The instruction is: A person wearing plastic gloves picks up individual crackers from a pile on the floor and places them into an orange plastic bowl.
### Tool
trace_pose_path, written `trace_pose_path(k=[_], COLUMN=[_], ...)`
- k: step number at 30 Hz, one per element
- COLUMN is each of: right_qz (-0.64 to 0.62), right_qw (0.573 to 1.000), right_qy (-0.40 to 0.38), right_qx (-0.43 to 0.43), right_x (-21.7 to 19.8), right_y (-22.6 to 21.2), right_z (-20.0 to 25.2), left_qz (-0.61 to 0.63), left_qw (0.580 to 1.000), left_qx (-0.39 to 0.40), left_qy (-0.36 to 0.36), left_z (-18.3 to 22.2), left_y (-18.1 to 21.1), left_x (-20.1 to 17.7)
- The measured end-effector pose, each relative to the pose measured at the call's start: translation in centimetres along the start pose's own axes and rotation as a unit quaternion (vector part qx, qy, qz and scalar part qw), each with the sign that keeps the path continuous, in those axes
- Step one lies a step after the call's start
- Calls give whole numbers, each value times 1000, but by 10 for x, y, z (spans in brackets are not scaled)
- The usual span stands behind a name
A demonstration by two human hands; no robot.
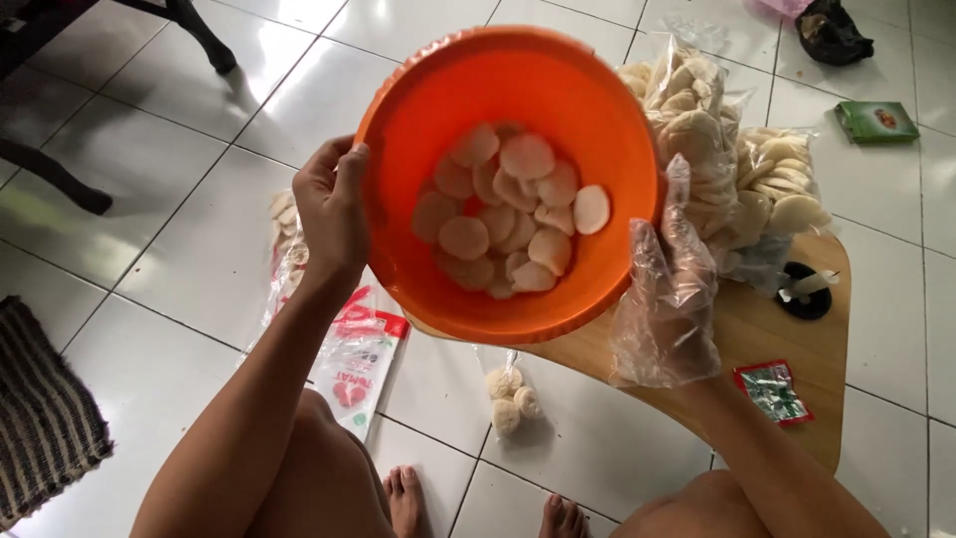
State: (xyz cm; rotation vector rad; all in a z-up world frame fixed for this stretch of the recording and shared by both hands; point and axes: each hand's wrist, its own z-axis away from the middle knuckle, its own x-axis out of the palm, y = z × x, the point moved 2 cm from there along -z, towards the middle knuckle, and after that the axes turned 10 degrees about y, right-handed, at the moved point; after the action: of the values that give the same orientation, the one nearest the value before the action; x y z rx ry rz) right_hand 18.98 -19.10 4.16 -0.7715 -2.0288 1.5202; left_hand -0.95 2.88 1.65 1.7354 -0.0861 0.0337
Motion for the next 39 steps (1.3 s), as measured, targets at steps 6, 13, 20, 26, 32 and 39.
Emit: trace_pose_path(k=[6, 13, 20, 26, 32, 39], right_qz=[-27, 46, -79, 99, 66, 196], right_qw=[999, 999, 996, 983, 996, 969], right_qy=[10, 5, 20, 78, 4, -42], right_qx=[29, -10, 29, -136, 54, 146], right_x=[4, -5, 3, 6, -29, -40], right_y=[-8, -10, -21, -24, 29, 49], right_z=[6, 2, 2, 11, -9, -18], left_qz=[-56, -41, -56, -26, -261, -405], left_qw=[996, 998, 997, 999, 961, 885], left_qx=[-68, -36, 34, -9, -15, -79], left_qy=[-8, -18, -31, -40, -93, -214], left_z=[-12, -1, -8, -22, -20, -9], left_y=[-25, -12, -12, -11, -33, -15], left_x=[-6, -2, 0, -2, -8, -10])
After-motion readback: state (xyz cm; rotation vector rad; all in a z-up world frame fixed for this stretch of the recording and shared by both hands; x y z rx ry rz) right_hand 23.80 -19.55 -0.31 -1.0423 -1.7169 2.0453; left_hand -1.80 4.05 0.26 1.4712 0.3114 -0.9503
